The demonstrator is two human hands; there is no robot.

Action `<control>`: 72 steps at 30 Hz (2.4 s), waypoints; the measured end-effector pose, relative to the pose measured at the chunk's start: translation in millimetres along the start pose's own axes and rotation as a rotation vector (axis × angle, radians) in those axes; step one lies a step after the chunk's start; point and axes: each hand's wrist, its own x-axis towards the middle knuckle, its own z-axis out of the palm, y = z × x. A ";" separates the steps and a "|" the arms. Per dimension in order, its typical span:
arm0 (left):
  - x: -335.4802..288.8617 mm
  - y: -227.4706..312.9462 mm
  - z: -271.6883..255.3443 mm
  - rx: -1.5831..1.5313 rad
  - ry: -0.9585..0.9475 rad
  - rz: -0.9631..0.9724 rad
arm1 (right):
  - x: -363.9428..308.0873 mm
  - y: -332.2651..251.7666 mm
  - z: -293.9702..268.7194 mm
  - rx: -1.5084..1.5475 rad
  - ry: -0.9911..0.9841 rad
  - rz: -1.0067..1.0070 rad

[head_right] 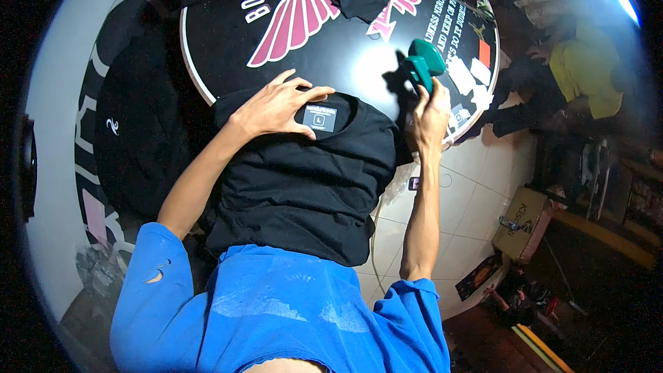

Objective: Fold a black t-shirt, apply a garment tag, and iron or press the tag into place using a handheld heat device.

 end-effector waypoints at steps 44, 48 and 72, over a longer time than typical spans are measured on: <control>-11.2 -19.4 19.1 -0.221 0.143 -0.008 | -43.5 -118.8 -42.3 0.302 -0.725 -0.191; -9.4 -20.7 14.8 -0.224 0.102 0.014 | -41.2 -123.8 -45.5 0.275 -0.729 -0.189; -3.6 -36.5 2.1 -0.330 -0.100 0.036 | -31.1 -139.4 -36.5 0.178 -0.727 -0.270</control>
